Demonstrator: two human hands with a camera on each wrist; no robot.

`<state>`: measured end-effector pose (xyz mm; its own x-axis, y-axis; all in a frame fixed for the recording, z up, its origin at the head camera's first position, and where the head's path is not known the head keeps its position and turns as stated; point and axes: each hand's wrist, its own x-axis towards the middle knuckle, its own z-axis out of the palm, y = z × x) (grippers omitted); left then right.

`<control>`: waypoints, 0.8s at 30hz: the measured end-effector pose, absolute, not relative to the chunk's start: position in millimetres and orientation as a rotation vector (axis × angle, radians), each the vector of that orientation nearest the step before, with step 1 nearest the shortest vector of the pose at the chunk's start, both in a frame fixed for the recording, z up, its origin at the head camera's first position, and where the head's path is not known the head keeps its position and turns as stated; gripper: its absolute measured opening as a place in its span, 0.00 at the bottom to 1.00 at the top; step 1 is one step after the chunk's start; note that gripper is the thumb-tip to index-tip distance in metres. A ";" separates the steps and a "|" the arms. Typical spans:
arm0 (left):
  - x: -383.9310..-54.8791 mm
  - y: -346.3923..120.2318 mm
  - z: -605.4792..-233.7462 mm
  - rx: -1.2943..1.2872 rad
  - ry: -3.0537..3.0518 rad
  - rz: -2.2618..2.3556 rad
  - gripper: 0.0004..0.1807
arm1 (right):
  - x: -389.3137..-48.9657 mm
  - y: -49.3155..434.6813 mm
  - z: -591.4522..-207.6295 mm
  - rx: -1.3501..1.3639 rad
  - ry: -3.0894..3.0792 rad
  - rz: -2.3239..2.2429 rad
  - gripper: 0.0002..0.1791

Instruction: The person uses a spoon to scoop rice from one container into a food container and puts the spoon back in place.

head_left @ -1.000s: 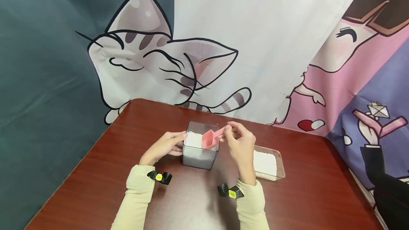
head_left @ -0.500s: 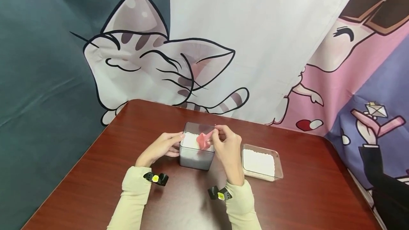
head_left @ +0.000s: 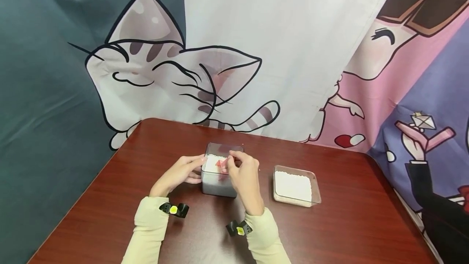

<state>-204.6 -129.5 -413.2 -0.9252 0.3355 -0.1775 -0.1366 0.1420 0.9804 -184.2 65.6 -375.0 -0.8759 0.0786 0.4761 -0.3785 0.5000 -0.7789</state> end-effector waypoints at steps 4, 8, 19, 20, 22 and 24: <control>-204.8 -130.5 -413.0 0.185 2.081 1.837 0.31 | -187.4 67.7 -376.3 0.179 -2.299 1.389 0.07; -205.2 -132.0 -413.8 0.177 2.085 1.844 0.31 | -190.4 69.5 -377.7 0.142 -2.317 1.395 0.08; -204.8 -131.8 -414.5 0.225 2.062 1.859 0.31 | -184.8 87.2 -367.2 0.181 -2.425 1.555 0.12; -204.7 -131.9 -414.7 0.222 2.059 1.862 0.31 | -183.5 90.7 -364.9 0.196 -2.417 1.600 0.13; -204.6 -132.3 -414.9 0.214 2.053 1.863 0.32 | -180.4 99.4 -359.4 0.213 -2.371 1.706 0.14; -204.6 -133.1 -414.8 0.203 2.049 1.866 0.32 | -177.3 110.7 -353.9 0.224 -2.322 1.731 0.15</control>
<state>-204.6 -133.1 -414.8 -0.9245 0.3428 -0.1666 -0.1338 0.1172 0.9840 -177.3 110.7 -353.9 -0.9604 0.0178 0.2780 -0.2613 0.2881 -0.9213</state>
